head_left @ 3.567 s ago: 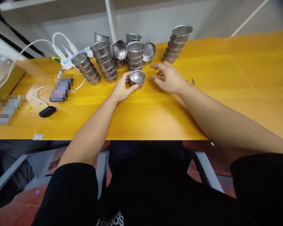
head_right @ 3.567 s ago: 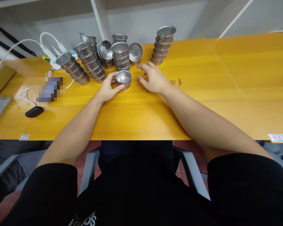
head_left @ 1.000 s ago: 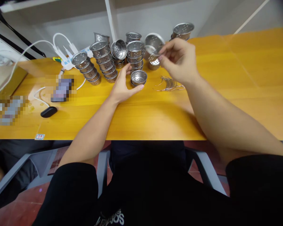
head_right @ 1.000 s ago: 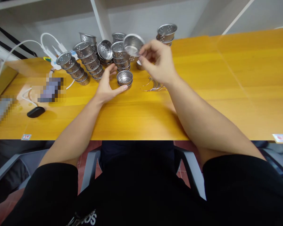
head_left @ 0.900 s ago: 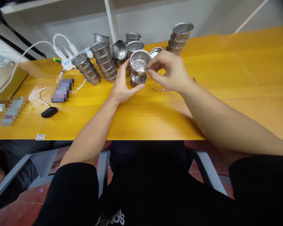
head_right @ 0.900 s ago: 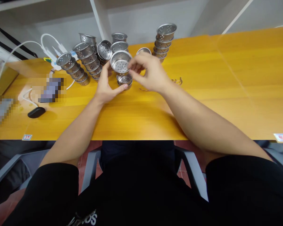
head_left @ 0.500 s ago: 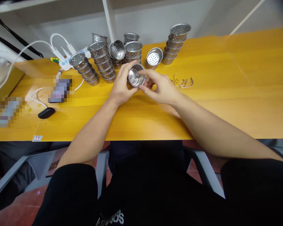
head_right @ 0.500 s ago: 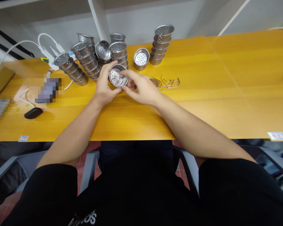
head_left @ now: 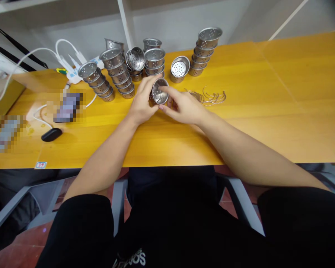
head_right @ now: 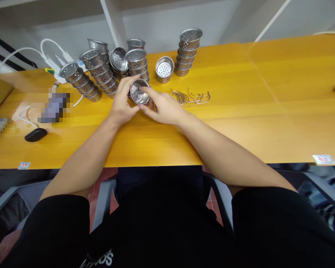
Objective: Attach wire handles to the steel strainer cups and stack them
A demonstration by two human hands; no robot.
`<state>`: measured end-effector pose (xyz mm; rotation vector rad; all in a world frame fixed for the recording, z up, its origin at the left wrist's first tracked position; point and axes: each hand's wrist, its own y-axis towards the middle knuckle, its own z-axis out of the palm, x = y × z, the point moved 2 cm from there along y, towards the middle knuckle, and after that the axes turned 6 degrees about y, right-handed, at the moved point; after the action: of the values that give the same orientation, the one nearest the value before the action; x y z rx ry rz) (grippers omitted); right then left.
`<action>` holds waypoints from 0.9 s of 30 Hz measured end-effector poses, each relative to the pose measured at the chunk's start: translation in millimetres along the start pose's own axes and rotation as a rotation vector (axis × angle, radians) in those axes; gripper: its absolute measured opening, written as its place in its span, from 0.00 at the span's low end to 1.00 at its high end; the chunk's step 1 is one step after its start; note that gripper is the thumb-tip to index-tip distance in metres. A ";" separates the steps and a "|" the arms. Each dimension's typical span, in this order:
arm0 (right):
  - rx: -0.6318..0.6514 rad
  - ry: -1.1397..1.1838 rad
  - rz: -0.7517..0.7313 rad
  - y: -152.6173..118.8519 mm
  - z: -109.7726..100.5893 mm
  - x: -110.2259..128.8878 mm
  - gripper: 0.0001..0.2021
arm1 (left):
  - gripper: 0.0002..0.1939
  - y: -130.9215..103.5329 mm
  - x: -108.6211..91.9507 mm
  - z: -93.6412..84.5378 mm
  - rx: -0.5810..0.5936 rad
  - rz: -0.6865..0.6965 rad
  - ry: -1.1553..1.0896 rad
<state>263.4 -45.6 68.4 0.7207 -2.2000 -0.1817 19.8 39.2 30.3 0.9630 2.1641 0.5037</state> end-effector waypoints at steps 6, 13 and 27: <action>0.013 0.047 0.017 -0.2 0.0 -1.1 0.30 | 0.59 1.6 -5.9 -3.3 -0.030 -0.024 -0.003; -0.179 0.084 -0.048 0.9 -4.6 -0.4 0.34 | 0.61 1.4 -7.3 -7.1 0.003 0.020 0.000; -0.265 0.253 -0.088 3.8 7.5 -8.3 0.30 | 0.57 3.7 0.7 -4.0 -0.058 0.056 0.015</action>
<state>260.5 -38.6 59.3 0.6531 -1.8618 -0.3970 18.3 41.9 34.9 0.9927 2.1285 0.5992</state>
